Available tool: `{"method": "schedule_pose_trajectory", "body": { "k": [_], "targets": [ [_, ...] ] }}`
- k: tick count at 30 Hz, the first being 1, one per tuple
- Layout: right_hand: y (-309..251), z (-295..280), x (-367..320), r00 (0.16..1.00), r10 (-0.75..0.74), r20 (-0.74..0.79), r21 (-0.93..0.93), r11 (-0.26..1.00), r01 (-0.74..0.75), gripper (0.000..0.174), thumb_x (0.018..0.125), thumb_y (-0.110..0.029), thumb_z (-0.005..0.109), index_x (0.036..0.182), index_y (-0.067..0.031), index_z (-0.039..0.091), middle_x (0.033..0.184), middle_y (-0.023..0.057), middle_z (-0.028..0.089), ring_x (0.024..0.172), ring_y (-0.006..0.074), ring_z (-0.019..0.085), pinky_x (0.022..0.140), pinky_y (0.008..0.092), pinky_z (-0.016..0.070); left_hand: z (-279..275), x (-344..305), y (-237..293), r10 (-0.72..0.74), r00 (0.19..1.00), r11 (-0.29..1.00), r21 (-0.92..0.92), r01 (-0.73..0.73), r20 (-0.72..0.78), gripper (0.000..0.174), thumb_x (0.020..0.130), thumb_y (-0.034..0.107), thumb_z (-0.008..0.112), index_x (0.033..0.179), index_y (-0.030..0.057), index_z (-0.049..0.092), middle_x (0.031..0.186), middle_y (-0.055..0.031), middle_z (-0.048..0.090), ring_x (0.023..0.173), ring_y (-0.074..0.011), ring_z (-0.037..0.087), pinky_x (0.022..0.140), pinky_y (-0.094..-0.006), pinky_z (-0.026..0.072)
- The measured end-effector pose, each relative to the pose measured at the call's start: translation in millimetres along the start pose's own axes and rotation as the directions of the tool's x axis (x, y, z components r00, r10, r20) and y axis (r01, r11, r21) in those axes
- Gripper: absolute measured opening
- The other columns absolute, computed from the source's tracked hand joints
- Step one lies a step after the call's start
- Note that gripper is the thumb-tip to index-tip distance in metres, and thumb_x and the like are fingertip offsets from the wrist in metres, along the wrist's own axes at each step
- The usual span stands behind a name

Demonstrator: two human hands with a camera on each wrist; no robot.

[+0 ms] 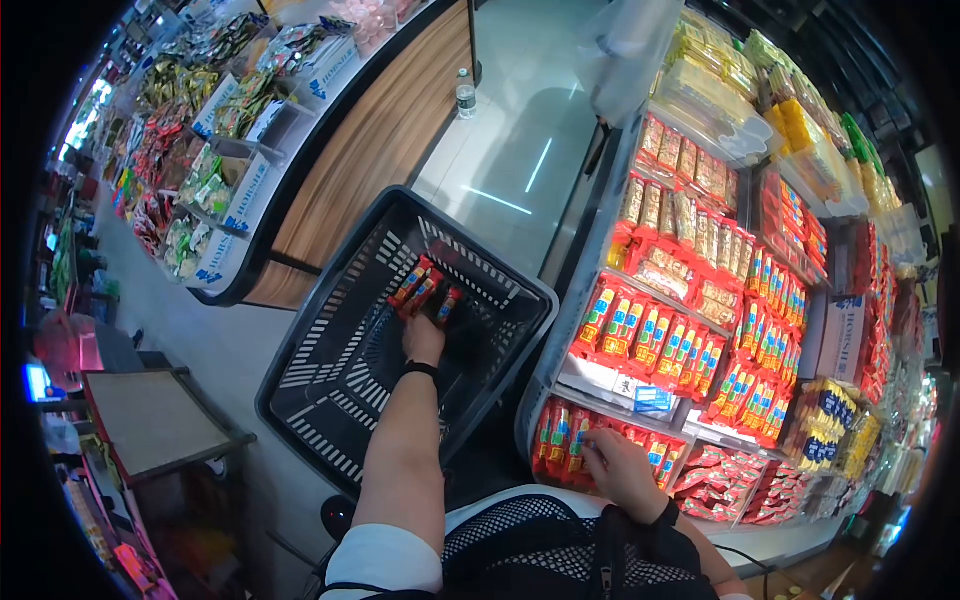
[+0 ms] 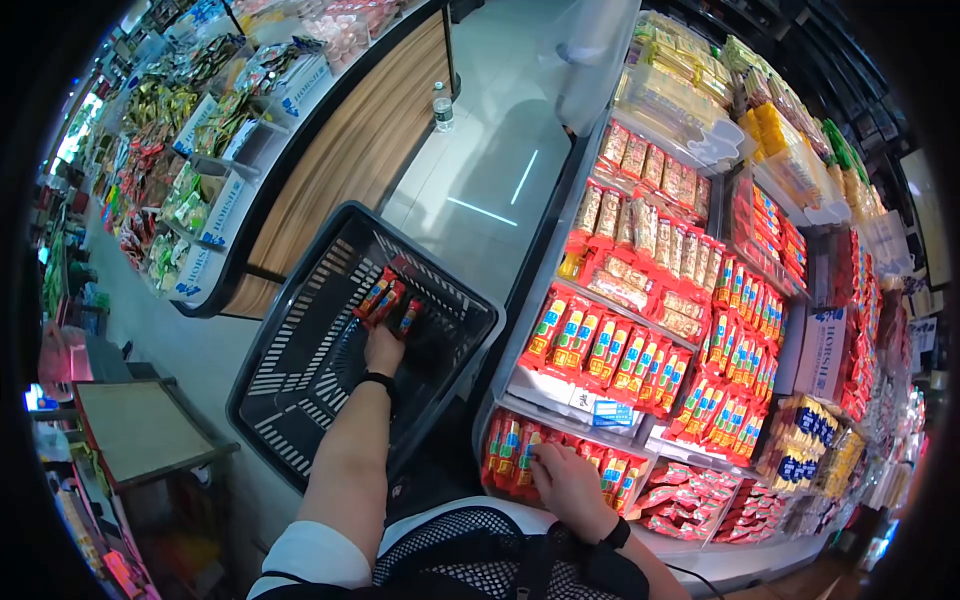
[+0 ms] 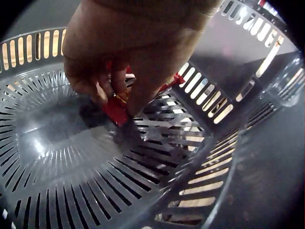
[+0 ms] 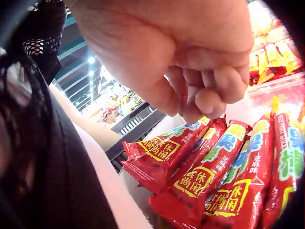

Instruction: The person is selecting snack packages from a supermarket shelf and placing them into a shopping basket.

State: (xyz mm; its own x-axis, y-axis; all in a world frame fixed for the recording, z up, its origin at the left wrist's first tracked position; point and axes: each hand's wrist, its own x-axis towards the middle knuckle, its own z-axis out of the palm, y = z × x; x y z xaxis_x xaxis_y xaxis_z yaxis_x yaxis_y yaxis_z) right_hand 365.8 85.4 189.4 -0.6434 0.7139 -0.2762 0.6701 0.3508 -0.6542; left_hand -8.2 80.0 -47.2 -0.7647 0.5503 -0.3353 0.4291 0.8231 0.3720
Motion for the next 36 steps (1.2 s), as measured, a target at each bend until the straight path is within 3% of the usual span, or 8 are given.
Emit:
{"method": "schedule_pose_trajectory", "body": {
  "k": [6,14,17,21,24,26,29,36],
  "targets": [
    [-7,-2,-2,0.997,-0.010,-0.072,0.053,0.998,0.014,0.018,0.091,-0.016,0.066,0.105,-0.0053,0.063,0.092,0.0117,0.067,0.083,0.0325,0.068,0.069,0.0421,0.0552,-54,-21,1,0.048,0.993,0.971,-0.239,-0.021,0.107,0.042,0.074,0.021,0.083,0.105,-0.0013,0.066,0.094,-0.0172,0.073,0.090,-0.0319,0.072,0.081,-0.0383,0.0557],
    [-16,-11,-9,0.994,0.019,-0.107,0.265,0.964,0.011,0.037,0.090,-0.025,0.073,0.119,-0.0042,0.062,0.102,0.0176,0.069,0.085,0.0319,0.070,0.072,0.0396,0.0560,-119,-171,83,0.455,0.878,0.493,-0.863,-0.109,0.148,0.026,0.083,0.005,0.079,0.101,0.0022,0.060,0.089,-0.0027,0.067,0.077,-0.0070,0.063,0.070,-0.0230,0.0515],
    [-17,-10,-12,0.983,-0.057,-0.174,0.313,0.943,0.110,0.051,0.091,-0.025,0.073,0.131,0.0004,0.054,0.120,0.0226,0.064,0.105,0.0355,0.067,0.087,0.0394,0.0544,-103,-223,107,0.644,0.737,0.558,-0.786,-0.268,0.206,0.026,0.083,0.010,0.080,0.098,0.0040,0.060,0.085,0.0001,0.065,0.073,-0.0033,0.058,0.066,-0.0221,0.0492],
    [5,-4,-22,0.981,0.188,-0.057,0.512,0.849,-0.133,0.043,0.094,-0.022,0.069,0.128,0.0019,0.055,0.113,0.0209,0.066,0.099,0.0296,0.067,0.086,0.0371,0.0523,-100,-286,137,0.785,0.610,0.521,-0.642,-0.562,0.103,0.027,0.078,0.007,0.077,0.097,0.0039,0.059,0.092,-0.0160,0.064,0.083,-0.0374,0.064,0.074,-0.0421,0.0531],
    [29,1,-35,0.962,0.200,-0.185,0.586,0.808,-0.056,0.040,0.092,-0.025,0.072,0.117,0.0027,0.058,0.101,0.0199,0.067,0.090,0.0277,0.066,0.081,0.0383,0.0521,-92,-279,130,0.903,0.429,0.370,-0.492,-0.788,-0.008,0.030,0.077,0.008,0.080,0.098,0.0048,0.059,0.094,-0.0133,0.064,0.089,-0.0337,0.065,0.077,-0.0432,0.0518],
    [44,5,-41,0.938,0.150,-0.312,0.608,0.790,0.076,0.040,0.089,-0.027,0.075,0.111,0.0028,0.059,0.092,0.0197,0.067,0.084,0.0271,0.066,0.075,0.0387,0.0520,-94,-276,120,0.899,0.434,0.416,-0.415,-0.809,0.054,0.035,0.075,0.010,0.082,0.103,0.0059,0.062,0.103,-0.0114,0.063,0.103,-0.0324,0.061,0.088,-0.0433,0.0499],
    [64,11,-52,0.966,0.253,0.047,0.516,0.822,-0.241,0.046,0.085,-0.023,0.078,0.117,0.0034,0.058,0.093,0.0223,0.068,0.085,0.0297,0.068,0.075,0.0388,0.0523,-88,-276,103,0.893,0.395,0.446,-0.307,-0.841,0.215,0.050,0.074,0.016,0.084,0.119,0.0084,0.063,0.128,-0.0095,0.054,0.123,-0.0343,0.047,0.106,-0.0440,0.0420],
    [45,11,-40,0.966,0.222,0.132,0.372,0.892,-0.256,0.061,0.082,-0.020,0.080,0.129,0.0041,0.050,0.092,0.0195,0.068,0.078,0.0278,0.068,0.067,0.0387,0.0528,-95,-282,100,0.912,0.347,0.399,-0.276,-0.874,0.220,0.059,0.073,0.017,0.084,0.126,0.0090,0.059,0.134,-0.0102,0.049,0.126,-0.0339,0.046,0.108,-0.0447,0.0411]
  ]
}}
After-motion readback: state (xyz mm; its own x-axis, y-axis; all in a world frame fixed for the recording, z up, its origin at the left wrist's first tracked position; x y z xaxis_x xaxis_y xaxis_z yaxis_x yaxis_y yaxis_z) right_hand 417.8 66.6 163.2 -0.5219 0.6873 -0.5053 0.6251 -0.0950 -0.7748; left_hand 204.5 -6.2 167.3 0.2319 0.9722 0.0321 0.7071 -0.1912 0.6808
